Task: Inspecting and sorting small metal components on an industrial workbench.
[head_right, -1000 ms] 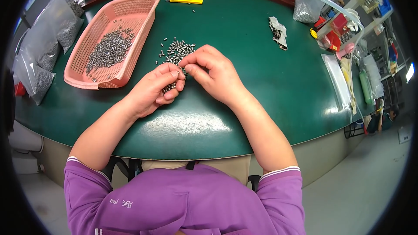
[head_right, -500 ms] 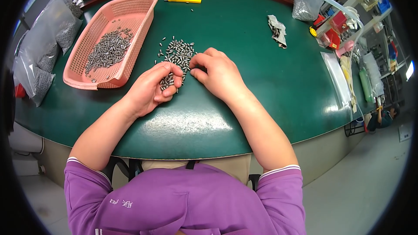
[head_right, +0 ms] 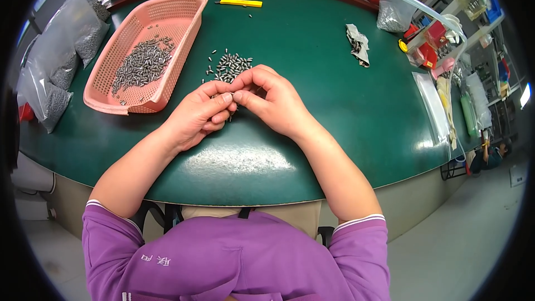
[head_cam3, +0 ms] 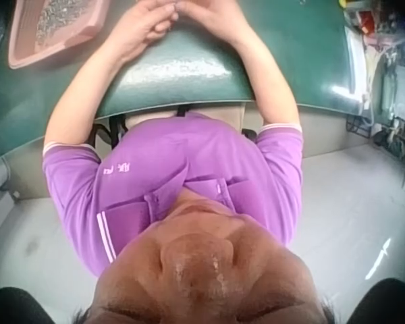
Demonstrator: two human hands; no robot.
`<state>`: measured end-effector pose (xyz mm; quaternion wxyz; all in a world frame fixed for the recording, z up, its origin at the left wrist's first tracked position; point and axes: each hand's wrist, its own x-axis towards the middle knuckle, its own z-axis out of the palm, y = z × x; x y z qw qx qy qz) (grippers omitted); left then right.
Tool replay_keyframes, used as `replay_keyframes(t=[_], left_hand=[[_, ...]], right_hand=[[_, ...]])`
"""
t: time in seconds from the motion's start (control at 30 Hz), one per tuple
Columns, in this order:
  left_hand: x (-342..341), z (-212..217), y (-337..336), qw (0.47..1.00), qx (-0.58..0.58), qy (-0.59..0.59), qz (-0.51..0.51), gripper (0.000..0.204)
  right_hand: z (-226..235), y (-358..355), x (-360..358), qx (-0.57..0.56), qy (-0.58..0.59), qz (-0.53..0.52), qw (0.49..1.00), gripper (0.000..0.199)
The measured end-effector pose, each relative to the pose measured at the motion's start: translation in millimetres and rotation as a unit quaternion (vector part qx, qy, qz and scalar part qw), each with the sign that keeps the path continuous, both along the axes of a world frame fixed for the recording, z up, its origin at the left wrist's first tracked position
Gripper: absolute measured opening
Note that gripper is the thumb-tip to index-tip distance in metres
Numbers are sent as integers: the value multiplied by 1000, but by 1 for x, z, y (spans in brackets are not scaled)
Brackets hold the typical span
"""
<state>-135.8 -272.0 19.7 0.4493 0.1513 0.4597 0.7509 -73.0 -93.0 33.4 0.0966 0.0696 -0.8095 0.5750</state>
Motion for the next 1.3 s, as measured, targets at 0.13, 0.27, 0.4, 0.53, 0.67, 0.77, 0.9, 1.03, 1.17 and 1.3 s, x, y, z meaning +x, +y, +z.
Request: replay_keyframes(t=[0.13,0.27,0.4,0.53,0.67,0.77,0.9,1.03,1.17,1.3], left_hand=[[0,1,0,1000,-2,-7,13,17],[-2,-1,-1,1000,21,10,12,14],[-4,1,-1,1000,-3,14,17,17],[-2,6,-3,999,3,-8,38,20],[-2,5,-2,999,10,-9,42,20],[-1,6,-2,999,3,-14,44,18],[-3,2,-1,999,2,-11,34,15],[-3,-1,0,1000,1,15,16,16],[0,2,-1,1000,1,18,-5,18],[-2,1,-1,1000,5,11,-4,15]], right_hand=[[-1,1,-1,-70,-46,37,996,14],[-1,0,-4,-54,-43,-7,998,15],[-7,7,-5,109,14,-81,991,16],[-10,11,-5,232,3,-84,969,15],[-9,9,-4,257,25,-76,963,13],[-10,9,-4,283,19,-88,955,10],[-11,8,-5,299,55,-96,948,9],[2,4,-4,197,93,-52,975,8],[3,-1,-2,181,165,2,970,10],[0,1,-5,174,158,-27,972,10]])
